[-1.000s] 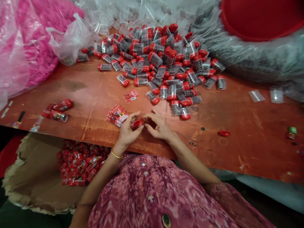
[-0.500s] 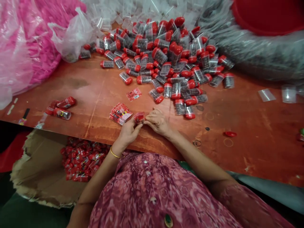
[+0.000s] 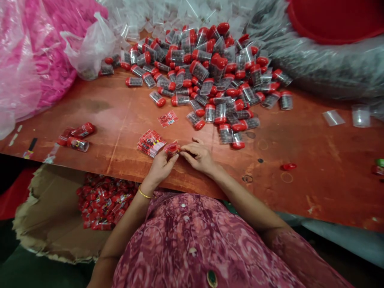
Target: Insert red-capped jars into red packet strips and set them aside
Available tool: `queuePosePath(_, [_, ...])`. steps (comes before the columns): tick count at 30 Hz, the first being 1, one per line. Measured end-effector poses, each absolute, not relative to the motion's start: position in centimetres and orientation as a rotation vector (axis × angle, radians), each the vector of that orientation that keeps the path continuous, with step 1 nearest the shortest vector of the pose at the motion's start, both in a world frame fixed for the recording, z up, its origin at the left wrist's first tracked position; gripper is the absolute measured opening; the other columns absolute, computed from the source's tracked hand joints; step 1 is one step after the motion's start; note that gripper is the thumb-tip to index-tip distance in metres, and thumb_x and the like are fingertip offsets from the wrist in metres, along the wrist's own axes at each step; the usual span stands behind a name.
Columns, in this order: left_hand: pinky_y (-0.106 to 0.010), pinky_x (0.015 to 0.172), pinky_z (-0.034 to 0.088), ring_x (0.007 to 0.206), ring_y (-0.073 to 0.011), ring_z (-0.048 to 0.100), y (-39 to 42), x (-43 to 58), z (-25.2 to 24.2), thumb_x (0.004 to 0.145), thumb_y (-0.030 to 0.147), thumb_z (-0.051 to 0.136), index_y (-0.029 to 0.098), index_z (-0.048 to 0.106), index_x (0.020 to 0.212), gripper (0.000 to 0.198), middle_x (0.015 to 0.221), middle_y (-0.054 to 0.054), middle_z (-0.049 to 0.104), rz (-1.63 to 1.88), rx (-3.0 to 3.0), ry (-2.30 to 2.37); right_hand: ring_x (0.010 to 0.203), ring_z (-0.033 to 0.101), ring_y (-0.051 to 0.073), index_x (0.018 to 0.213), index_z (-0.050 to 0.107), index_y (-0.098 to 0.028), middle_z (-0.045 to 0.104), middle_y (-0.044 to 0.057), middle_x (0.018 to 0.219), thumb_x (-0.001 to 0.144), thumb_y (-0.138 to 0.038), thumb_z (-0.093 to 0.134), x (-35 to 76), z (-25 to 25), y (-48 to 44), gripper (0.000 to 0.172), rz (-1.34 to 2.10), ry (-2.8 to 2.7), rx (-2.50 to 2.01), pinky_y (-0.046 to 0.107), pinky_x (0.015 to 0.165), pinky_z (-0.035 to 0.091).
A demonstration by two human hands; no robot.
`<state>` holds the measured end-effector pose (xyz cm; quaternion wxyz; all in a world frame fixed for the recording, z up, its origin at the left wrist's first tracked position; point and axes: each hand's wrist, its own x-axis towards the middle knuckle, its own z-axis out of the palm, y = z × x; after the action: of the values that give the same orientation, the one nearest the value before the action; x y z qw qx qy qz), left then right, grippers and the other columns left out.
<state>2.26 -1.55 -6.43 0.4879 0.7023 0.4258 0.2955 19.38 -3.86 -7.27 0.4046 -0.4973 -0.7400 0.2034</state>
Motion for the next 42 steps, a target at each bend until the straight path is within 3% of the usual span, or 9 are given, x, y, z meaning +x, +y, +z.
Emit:
queuePosePath(11, [-0.04,0.105,0.038,0.121,-0.0234,0.052,-1.9,2.4,-6.0,0.085,0.035,0.049,0.012,0.053,0.12,0.042,0.13,-0.016,0.056,0.69,1.71,1.007,0.054,0.053,0.012,0.07,0.062,-0.021,0.061,-0.003,0.057,0.084,-0.019,0.048,19.1,-6.6,-3.5,0.02,0.248,-1.906,-1.267,0.049,0.105,0.032])
queuePosePath(16, [-0.039,0.105,0.038,0.122,-0.0232,0.051,-2.4,2.6,-6.1,0.083,0.034,0.055,0.014,0.056,0.114,0.037,0.13,-0.015,0.055,0.809,1.703,1.065,0.055,0.052,0.012,0.07,0.06,-0.021,0.058,-0.003,0.057,0.084,-0.018,0.046,19.0,-6.9,-3.9,0.02,0.308,-1.914,-1.256,0.046,0.103,0.036])
queuePosePath(19, [-0.039,0.103,0.04,0.117,-0.0231,0.055,-2.6,2.5,-6.1,0.081,0.034,0.058,0.015,0.057,0.113,0.037,0.125,-0.014,0.06,0.882,1.683,1.13,0.064,0.056,0.013,0.088,0.062,-0.02,0.063,0.0,0.071,0.085,-0.024,0.048,19.3,-6.6,-4.1,0.015,0.48,-1.85,-1.265,0.047,0.1,0.038])
queuePosePath(21, [-0.039,0.1,0.043,0.112,-0.0237,0.058,-2.4,2.3,-6.1,0.081,0.035,0.059,0.014,0.061,0.108,0.035,0.119,-0.014,0.064,0.859,1.697,1.115,0.078,0.059,0.017,0.113,0.056,-0.02,0.064,0.005,0.09,0.086,-0.034,0.052,19.6,-6.3,-3.7,0.031,0.612,-1.837,-1.225,0.045,0.095,0.042])
queuePosePath(23, [-0.04,0.1,0.043,0.111,-0.0252,0.059,-2.0,2.0,-6.2,0.08,0.036,0.06,0.015,0.064,0.104,0.033,0.117,-0.013,0.065,0.809,1.745,1.093,0.089,0.057,0.019,0.126,0.05,-0.021,0.062,0.008,0.101,0.086,-0.042,0.054,19.9,-6.1,-2.9,0.045,0.719,-1.905,-1.111,0.04,0.088,0.045])
queuePosePath(27, [-0.046,0.107,0.034,0.124,-0.0274,0.048,-1.4,1.7,-6.7,0.078,0.035,0.061,0.02,0.066,0.104,0.03,0.119,-0.009,0.065,0.715,1.952,1.13,0.086,0.056,0.017,0.112,0.064,-0.026,0.062,0.004,0.09,0.089,-0.044,0.049,19.9,-7.0,-1.7,0.033,0.701,-2.049,-0.983,0.037,0.087,0.042])
queuePosePath(31, [-0.056,0.109,0.024,0.131,-0.028,0.04,-1.8,1.9,-7.2,0.082,0.031,0.056,0.022,0.063,0.11,0.03,0.124,-0.009,0.061,0.65,2.111,1.205,0.082,0.055,0.016,0.108,0.066,-0.028,0.064,0.003,0.087,0.089,-0.045,0.048,19.8,-8.0,-1.7,0.032,0.566,-2.088,-1.084,0.04,0.09,0.038])
queuePosePath(36, [-0.056,0.108,0.025,0.131,-0.028,0.04,-2.3,2.2,-7.3,0.084,0.032,0.053,0.02,0.061,0.111,0.03,0.126,-0.01,0.06,0.661,2.151,1.25,0.079,0.054,0.015,0.11,0.066,-0.031,0.065,0.001,0.085,0.088,-0.044,0.05,20.0,-8.0,-2.1,0.03,0.561,-2.128,-1.147,0.039,0.091,0.037])
queuePosePath(42, [-0.056,0.109,0.023,0.132,-0.028,0.038,-2.8,2.9,-7.0,0.083,0.02,0.049,0.019,0.062,0.108,0.028,0.129,-0.011,0.058,0.631,2.142,1.298,0.087,0.056,0.017,0.112,0.064,-0.031,0.067,0.002,0.092,0.087,-0.04,0.054,19.9,-8.0,-3.1,0.029,0.5,-2.1,-1.28,0.047,0.099,0.031])
